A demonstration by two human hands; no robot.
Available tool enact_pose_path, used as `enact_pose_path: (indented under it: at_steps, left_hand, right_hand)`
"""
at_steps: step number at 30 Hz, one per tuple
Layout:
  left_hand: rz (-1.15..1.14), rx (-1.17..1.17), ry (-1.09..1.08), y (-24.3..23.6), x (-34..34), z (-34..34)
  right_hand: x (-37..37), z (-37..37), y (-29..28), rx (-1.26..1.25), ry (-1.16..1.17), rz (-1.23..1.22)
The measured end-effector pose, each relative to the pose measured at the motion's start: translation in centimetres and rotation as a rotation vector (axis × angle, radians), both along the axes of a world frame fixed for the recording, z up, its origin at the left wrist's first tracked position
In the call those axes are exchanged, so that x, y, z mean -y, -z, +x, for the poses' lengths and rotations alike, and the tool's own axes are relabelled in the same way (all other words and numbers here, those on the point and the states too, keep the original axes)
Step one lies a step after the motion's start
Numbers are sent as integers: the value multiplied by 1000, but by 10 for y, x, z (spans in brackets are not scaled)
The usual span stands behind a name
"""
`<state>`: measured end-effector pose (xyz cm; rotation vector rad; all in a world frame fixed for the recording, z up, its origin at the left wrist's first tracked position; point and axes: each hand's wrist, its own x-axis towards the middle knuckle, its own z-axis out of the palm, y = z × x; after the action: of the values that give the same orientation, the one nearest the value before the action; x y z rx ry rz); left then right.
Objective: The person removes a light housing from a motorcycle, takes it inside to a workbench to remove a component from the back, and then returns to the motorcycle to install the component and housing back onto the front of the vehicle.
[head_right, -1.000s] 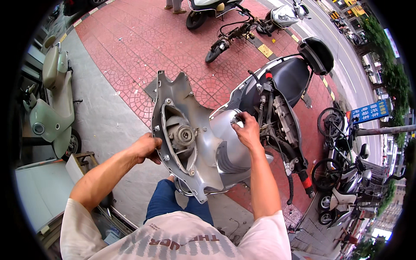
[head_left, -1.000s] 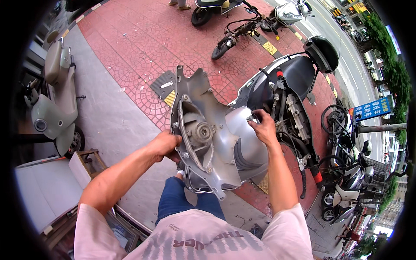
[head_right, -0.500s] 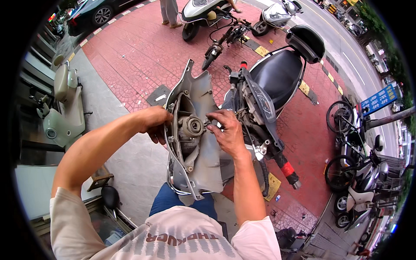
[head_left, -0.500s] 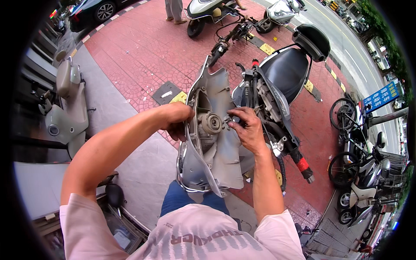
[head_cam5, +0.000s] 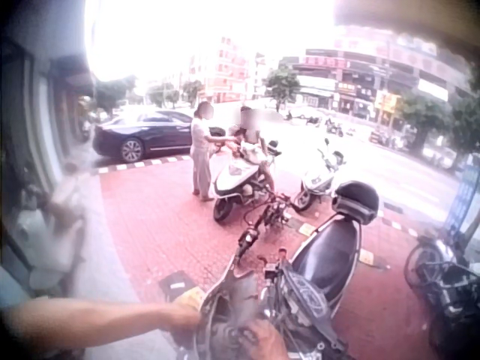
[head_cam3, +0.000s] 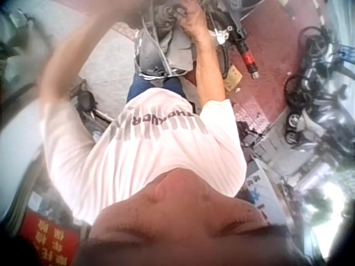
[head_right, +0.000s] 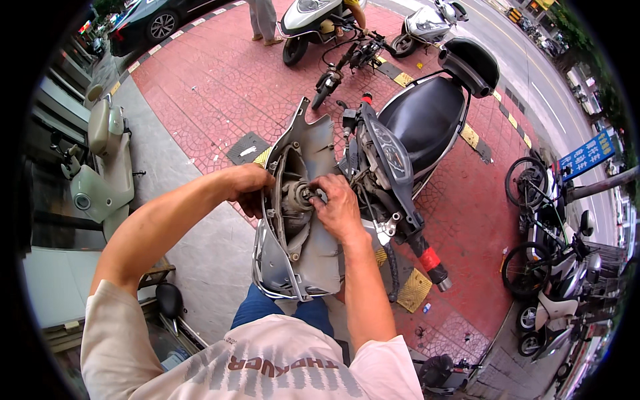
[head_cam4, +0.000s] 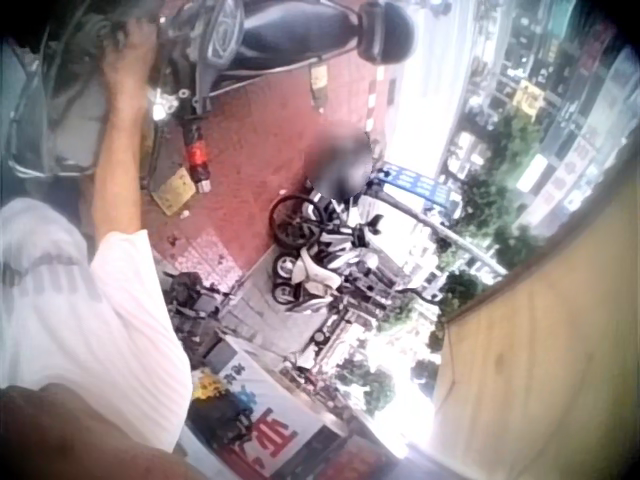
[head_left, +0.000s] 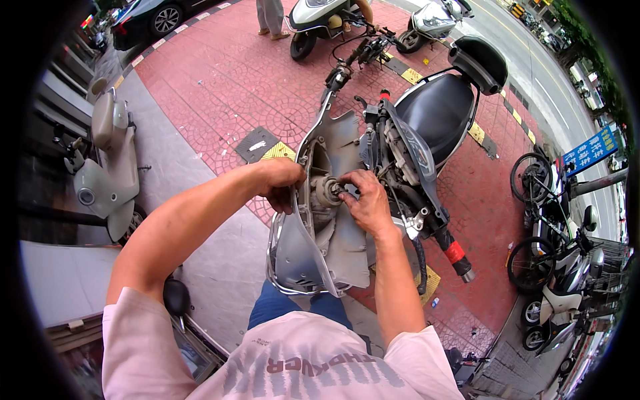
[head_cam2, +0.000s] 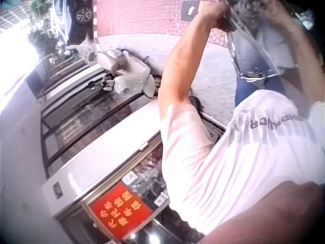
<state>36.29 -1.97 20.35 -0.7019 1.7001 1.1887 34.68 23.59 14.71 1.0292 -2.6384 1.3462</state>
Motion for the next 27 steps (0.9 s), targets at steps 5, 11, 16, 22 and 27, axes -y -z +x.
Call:
enact_pose_path:
  at_steps: [5,11,16,22,27]
  left_hand:
    - [43,-46,-33,23,4,3]
    - [47,-131,-107,21,1,9]
    - [80,-180,-150,19,-6,12]
    - [-22,-260,-143,18,-6,17]
    - [-58,-301,-12,9,-4,15]
  right_hand:
    - [2,2,14,-2,19,3]
    - [2,4,34,13,170,-50]
    - [22,24,24,90,551,60]
    - [6,21,32,546,619,125]
    - [-3,16,51,723,649,-10]
